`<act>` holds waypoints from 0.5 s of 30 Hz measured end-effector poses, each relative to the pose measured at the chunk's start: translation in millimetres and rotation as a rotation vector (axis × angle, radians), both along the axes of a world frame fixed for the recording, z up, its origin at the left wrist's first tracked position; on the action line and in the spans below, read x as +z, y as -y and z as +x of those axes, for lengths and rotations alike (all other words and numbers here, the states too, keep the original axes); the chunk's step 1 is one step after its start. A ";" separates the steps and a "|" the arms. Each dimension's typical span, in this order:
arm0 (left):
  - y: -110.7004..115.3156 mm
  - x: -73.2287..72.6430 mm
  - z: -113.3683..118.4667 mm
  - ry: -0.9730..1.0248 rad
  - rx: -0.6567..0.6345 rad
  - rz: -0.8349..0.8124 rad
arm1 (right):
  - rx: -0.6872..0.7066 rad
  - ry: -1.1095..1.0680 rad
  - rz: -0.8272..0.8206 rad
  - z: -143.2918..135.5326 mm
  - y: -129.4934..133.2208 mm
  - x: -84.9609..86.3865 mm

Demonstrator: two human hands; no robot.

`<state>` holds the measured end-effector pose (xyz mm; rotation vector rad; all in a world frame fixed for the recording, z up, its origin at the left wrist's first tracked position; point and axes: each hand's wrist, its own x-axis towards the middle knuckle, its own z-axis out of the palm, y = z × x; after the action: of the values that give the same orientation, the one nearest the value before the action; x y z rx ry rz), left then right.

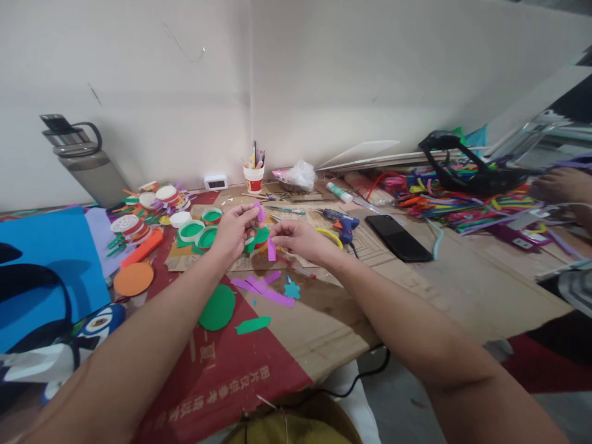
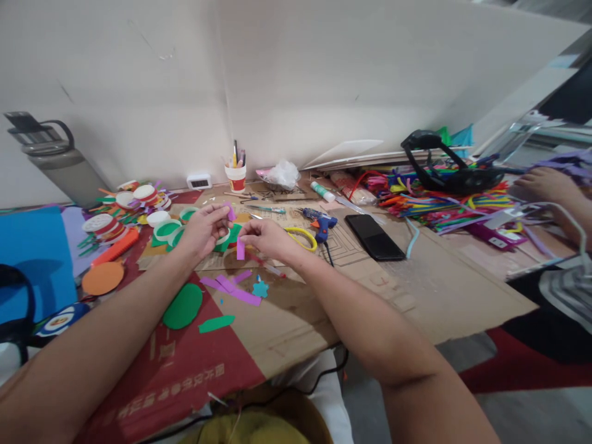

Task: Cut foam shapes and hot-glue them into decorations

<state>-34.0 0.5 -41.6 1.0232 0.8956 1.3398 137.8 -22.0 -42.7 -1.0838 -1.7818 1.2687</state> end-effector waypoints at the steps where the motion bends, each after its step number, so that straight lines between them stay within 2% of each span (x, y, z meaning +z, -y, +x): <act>1: 0.7 0.8 0.4 -0.018 -0.004 0.003 | -0.018 -0.013 0.008 0.6 -0.6 0.4; 8: 8.0 6.5 4.7 -0.188 -0.068 0.035 | -0.188 -0.159 0.041 4.0 -3.3 6.7; 15: 9.5 5.1 6.9 -0.154 -0.216 -0.010 | -0.301 -0.255 0.078 6.1 -9.0 5.5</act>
<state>-27.1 -9.0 -36.5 1.1921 0.8772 1.0867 143.9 -12.9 -37.2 -1.0490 -1.4066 1.0909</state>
